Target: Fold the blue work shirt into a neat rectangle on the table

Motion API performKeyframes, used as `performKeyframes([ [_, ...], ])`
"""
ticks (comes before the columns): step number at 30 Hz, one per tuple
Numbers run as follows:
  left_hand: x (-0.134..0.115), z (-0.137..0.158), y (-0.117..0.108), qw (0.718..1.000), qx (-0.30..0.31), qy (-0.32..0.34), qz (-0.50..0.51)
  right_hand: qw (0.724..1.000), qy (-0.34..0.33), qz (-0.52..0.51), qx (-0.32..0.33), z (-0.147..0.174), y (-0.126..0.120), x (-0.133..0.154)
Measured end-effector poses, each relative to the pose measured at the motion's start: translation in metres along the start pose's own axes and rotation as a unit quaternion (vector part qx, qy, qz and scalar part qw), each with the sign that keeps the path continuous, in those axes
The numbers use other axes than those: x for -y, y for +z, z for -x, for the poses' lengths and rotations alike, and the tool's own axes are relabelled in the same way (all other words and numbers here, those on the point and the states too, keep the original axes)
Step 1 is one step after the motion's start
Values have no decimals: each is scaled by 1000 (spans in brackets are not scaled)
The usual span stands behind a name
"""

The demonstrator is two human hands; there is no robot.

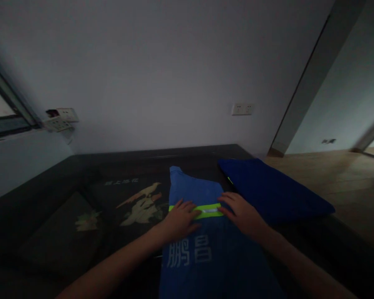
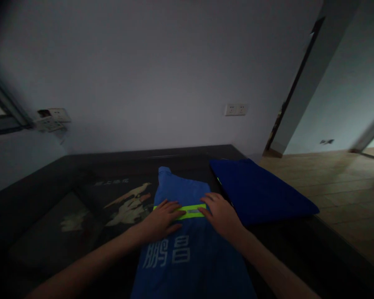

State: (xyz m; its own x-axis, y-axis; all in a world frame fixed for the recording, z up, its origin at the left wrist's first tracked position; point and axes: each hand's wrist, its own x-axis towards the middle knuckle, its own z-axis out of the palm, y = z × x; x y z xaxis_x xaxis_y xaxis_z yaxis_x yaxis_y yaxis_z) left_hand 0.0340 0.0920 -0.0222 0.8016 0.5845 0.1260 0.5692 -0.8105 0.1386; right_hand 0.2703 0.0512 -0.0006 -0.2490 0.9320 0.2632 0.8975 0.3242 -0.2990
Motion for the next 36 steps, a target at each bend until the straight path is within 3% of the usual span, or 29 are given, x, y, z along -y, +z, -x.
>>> performKeyframes([
  [3,2,18,17,1000,-13,-11,-16,996,-73,-38,23,-71,-13,33],
  [5,2,19,26,1000,-17,-9,-17,993,-99,-37,46,-126,-9,57],
  [9,4,18,34,1000,-27,-8,-8,992,-46,63,103,-225,23,90],
  [13,5,22,41,999,-46,-10,-6,982,-29,104,155,-279,57,97],
  [23,6,21,48,998,-58,-10,2,950,-56,125,282,-312,87,84],
  [31,5,22,41,999,-41,-12,-11,954,-75,76,280,-312,90,78],
  [36,6,22,43,999,-46,-9,-11,965,-48,48,251,-312,90,72],
])
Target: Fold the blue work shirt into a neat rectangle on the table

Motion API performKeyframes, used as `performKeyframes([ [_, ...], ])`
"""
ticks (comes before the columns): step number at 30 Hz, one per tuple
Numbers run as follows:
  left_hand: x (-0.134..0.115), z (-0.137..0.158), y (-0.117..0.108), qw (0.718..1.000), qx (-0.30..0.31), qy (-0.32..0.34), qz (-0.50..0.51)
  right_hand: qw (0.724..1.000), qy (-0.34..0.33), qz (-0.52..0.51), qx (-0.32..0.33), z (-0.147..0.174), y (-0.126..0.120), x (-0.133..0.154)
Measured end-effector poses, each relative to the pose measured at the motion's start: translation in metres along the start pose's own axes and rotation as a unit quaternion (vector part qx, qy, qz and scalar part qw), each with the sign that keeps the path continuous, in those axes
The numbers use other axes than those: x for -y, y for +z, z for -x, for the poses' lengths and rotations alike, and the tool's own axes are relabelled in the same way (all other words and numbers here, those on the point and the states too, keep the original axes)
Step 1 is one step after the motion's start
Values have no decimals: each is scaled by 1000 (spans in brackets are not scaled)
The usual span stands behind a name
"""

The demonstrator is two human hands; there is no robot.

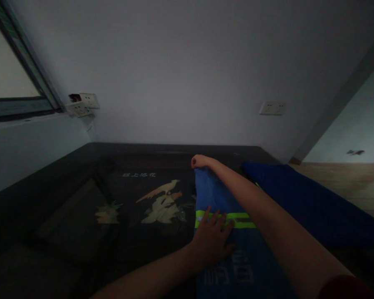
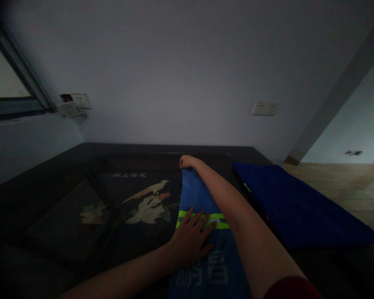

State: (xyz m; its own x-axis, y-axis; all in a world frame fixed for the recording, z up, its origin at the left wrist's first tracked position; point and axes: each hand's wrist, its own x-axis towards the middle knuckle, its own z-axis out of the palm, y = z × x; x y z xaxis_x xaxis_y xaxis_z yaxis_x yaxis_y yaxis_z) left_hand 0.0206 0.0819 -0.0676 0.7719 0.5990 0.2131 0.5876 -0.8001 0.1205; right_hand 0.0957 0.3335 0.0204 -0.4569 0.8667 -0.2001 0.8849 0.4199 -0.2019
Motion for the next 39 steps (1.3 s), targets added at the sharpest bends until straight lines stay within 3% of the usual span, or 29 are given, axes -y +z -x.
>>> performKeyframes([
  [8,0,-1,-2,1000,11,-3,7,996,25,-70,-39,-7,9,-10],
  [19,1,1,-7,998,24,1,51,980,44,-121,-152,-8,60,-12],
  [31,1,-2,-8,999,36,9,22,982,27,-36,-183,2,87,8],
  [39,2,-2,-5,998,41,5,39,979,12,-15,-204,-1,91,13],
])
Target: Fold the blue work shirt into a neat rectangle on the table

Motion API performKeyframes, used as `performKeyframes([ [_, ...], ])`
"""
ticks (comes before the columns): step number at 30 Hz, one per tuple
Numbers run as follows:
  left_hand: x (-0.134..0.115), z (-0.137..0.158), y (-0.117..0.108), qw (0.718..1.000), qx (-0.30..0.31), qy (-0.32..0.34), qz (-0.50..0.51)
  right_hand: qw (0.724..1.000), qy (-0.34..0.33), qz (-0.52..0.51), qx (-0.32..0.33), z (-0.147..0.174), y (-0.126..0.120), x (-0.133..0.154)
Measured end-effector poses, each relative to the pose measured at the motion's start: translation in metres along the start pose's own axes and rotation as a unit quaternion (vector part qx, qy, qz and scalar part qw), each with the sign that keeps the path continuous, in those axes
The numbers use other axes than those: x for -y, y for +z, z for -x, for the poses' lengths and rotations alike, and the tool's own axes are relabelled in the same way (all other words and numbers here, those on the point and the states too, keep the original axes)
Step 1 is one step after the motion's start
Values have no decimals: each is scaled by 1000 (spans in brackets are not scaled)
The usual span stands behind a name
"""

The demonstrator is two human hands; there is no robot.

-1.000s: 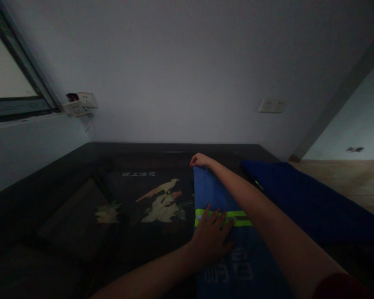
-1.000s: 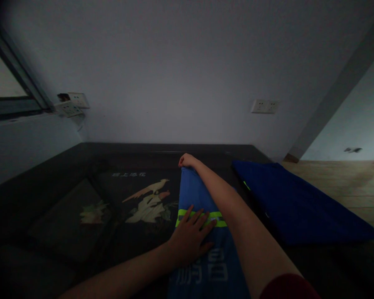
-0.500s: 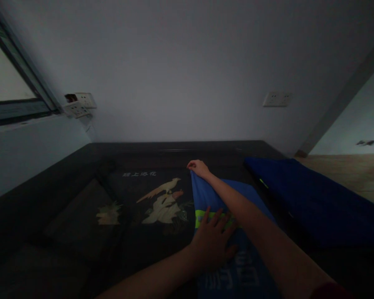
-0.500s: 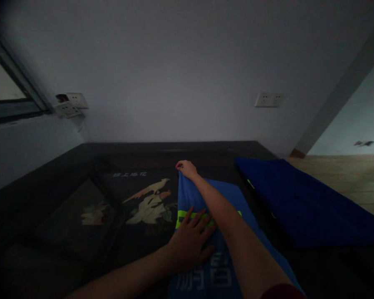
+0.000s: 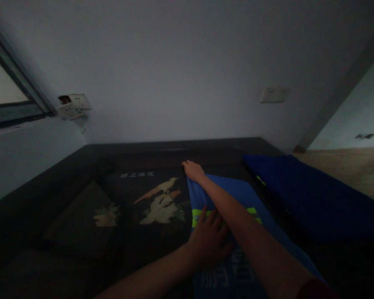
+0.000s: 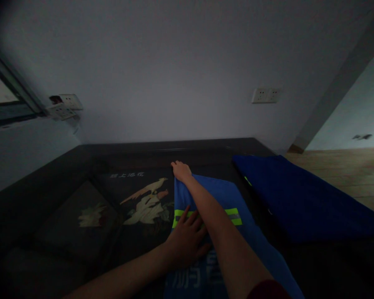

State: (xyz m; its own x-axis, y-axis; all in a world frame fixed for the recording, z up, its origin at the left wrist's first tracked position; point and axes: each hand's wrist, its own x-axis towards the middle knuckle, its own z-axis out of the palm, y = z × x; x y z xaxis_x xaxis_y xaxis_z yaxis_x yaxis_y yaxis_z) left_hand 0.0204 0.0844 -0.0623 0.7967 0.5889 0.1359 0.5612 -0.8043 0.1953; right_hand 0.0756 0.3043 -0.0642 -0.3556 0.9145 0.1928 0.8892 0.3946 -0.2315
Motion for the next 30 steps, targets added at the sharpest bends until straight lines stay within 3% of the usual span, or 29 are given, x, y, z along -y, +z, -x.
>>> performKeyframes([
  [3,0,-2,-6,1000,-8,-8,17,1000,-8,-6,-28,2,-13,-1],
  [8,13,-9,-22,997,-50,-51,34,980,-5,-104,-169,13,-55,-25],
  [10,23,-11,-22,995,-68,-79,6,972,8,-135,-192,23,-68,-36],
  [13,39,-12,-15,990,-77,-113,-32,976,10,-142,-163,43,-68,-43],
  [17,48,-9,-3,990,-79,-104,-49,989,-60,-108,-78,66,-37,-36],
  [21,47,-9,0,991,-56,-116,-39,995,-86,-59,-10,72,-9,-34],
  [30,46,-11,-1,987,-30,-157,-13,993,-112,-36,18,66,4,-47],
])
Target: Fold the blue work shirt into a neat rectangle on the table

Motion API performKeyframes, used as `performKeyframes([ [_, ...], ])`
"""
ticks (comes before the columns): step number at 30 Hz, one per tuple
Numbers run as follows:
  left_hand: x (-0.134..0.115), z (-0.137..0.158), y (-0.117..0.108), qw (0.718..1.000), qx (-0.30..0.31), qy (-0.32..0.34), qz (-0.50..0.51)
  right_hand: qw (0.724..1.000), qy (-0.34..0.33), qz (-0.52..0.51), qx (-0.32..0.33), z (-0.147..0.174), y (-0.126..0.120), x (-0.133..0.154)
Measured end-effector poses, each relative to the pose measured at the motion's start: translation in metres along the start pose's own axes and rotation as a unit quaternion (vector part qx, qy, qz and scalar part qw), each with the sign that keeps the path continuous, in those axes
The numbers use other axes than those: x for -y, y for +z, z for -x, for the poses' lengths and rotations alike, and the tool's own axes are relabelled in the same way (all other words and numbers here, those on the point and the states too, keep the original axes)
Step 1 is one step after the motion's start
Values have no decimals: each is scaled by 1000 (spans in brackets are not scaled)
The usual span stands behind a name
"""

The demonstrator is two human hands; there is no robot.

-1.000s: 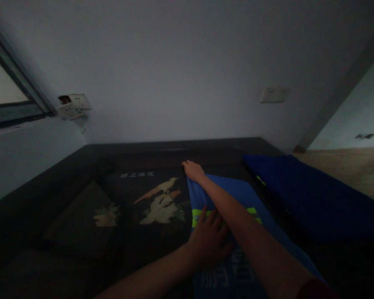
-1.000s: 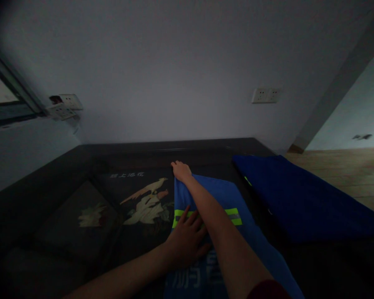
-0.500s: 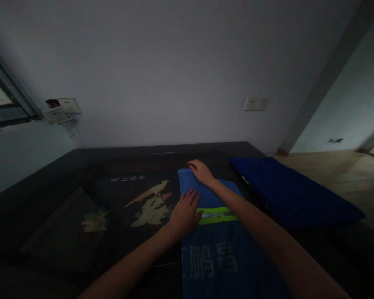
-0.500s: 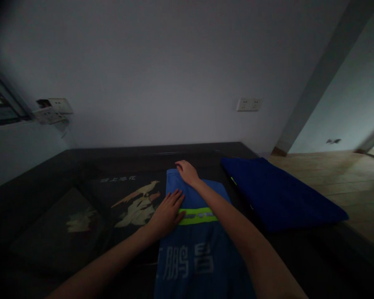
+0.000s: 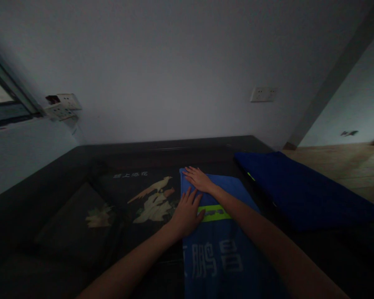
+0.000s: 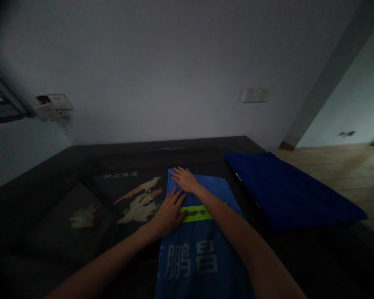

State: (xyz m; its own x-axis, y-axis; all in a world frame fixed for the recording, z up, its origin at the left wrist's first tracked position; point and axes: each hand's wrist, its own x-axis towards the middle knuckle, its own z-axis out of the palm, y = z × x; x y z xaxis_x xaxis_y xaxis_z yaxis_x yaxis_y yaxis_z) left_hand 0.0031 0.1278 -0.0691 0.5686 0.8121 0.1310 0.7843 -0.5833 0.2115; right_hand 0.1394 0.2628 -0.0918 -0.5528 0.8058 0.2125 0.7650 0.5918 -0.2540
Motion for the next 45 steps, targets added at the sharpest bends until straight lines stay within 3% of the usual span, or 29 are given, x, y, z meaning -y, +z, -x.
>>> performKeyframes([
  [6,-3,0,5,999,-21,3,-37,999,3,-18,-36,2,-4,5],
  [10,-4,0,6,998,-31,16,-58,993,12,-58,-106,10,-29,4],
  [14,-2,0,8,997,-33,20,-65,985,60,-49,-152,43,-57,-5],
  [21,0,0,7,998,-23,30,-55,983,174,64,-9,127,-55,-25],
  [28,2,-3,1,999,30,17,-22,981,184,56,9,139,-42,-36],
  [32,12,-21,-7,999,32,-3,26,984,169,8,-55,140,-49,-41],
  [36,20,-57,-19,997,-66,-46,10,964,197,-19,-180,144,-72,-51],
  [38,23,-78,-19,994,-99,-46,-19,954,218,-13,-205,148,-83,-53],
  [41,27,-102,-8,992,-101,-62,-49,959,220,6,-181,155,-84,-47],
  [45,35,-112,15,993,-49,-87,-58,978,196,37,-62,168,-67,-36],
])
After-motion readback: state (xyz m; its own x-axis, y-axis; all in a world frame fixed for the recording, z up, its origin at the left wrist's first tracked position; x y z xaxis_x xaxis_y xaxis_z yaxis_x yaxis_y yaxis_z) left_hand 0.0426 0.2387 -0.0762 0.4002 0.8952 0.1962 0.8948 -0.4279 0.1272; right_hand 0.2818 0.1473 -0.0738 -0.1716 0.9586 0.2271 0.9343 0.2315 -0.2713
